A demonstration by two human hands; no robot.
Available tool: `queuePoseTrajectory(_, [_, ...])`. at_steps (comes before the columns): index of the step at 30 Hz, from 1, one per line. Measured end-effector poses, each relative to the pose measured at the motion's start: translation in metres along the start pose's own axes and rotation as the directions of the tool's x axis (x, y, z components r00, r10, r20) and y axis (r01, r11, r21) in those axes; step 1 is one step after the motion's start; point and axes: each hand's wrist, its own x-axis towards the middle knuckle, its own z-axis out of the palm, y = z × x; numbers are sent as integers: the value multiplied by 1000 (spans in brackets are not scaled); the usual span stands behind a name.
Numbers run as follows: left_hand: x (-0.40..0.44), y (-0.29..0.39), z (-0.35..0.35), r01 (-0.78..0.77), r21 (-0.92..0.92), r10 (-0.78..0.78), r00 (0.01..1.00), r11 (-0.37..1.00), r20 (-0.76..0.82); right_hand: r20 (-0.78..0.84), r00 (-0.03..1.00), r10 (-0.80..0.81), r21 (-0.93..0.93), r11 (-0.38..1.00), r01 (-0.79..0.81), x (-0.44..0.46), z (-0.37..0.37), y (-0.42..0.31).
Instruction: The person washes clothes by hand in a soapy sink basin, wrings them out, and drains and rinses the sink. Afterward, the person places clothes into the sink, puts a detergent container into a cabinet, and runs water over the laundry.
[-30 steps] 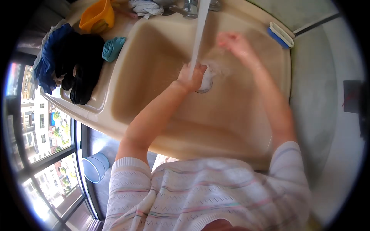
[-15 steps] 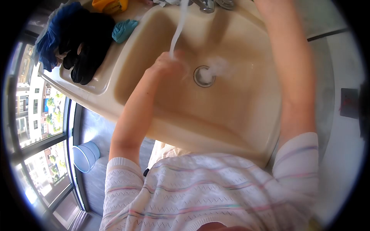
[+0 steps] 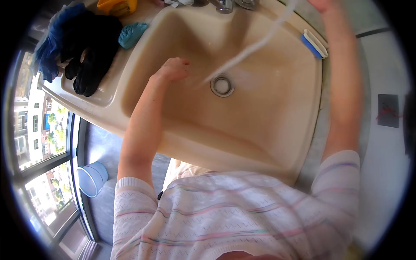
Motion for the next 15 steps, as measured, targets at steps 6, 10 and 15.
queuePoseTrajectory(6, [-11, 22, -9, 14, -43, -14, 1000, 999, 22, -191, 970, -154, -544, 839, 26, 0, -94, -28])
queuePoseTrajectory(10, [-9, 21, -10, -15, -41, 16, 1000, 999, 25, -257, 939, -230, -684, 729, -9, 4, -102, -29])
queuePoseTrajectory(15, [-5, 15, -6, 5, -41, -3, 999, 999, 36, -248, 945, -212, -659, 752, -4, 5, -106, -27])
